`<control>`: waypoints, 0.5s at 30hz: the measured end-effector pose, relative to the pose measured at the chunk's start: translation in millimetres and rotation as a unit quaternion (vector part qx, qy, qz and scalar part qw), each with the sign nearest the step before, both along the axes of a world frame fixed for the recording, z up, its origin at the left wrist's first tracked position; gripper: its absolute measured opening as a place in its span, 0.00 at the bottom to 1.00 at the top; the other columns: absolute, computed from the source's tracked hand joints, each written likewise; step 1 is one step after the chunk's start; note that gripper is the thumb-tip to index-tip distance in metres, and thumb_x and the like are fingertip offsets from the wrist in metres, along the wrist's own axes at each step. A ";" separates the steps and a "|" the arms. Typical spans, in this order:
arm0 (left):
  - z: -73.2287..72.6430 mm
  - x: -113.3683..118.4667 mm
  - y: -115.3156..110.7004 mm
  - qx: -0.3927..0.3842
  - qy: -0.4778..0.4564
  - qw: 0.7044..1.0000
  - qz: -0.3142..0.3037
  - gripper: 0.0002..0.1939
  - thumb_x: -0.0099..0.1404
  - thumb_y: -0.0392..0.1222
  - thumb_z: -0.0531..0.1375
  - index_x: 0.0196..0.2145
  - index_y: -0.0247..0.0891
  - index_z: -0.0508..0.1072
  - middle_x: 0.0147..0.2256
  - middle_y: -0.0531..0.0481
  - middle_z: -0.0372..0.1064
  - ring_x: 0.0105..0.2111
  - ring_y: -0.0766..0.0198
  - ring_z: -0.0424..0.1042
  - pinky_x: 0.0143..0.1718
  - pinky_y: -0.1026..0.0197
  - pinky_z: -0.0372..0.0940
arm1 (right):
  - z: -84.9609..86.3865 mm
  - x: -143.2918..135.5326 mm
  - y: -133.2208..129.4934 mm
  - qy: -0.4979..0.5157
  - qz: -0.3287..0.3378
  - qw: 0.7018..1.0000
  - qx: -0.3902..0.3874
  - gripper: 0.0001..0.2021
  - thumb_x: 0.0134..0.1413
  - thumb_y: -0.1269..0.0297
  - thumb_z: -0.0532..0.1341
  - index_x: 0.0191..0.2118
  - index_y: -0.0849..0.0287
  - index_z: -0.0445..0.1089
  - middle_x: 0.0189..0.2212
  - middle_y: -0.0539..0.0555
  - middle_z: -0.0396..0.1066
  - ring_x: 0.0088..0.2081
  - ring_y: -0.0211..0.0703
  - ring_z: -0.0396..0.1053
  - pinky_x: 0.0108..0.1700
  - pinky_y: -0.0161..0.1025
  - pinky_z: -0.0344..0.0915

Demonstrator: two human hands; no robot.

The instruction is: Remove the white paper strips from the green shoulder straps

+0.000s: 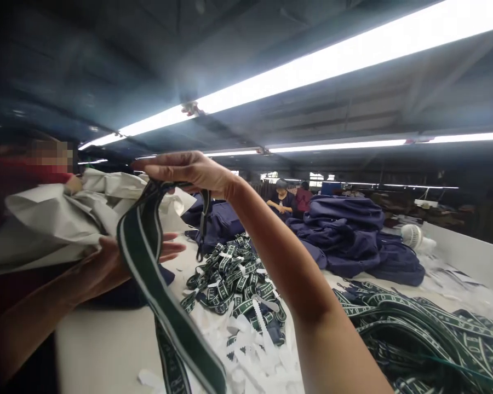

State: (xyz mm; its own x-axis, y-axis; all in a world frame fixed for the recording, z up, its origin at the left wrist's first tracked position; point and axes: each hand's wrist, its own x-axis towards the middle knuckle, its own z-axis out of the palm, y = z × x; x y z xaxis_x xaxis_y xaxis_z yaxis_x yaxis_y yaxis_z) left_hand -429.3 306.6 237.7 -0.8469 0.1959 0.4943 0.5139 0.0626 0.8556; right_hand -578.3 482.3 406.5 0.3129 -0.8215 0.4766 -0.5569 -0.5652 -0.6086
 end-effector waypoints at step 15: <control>-105.3 4.4 -2.7 0.011 -0.188 0.979 -0.075 0.20 0.54 0.50 0.70 0.40 0.33 0.78 0.25 0.45 0.76 0.28 0.53 0.76 0.49 0.46 0.65 | 61.9 -59.2 81.3 -0.095 -0.356 0.888 -0.276 0.12 0.47 0.57 0.72 0.37 0.55 0.76 0.29 0.49 0.71 0.22 0.30 0.55 0.20 0.33 0.49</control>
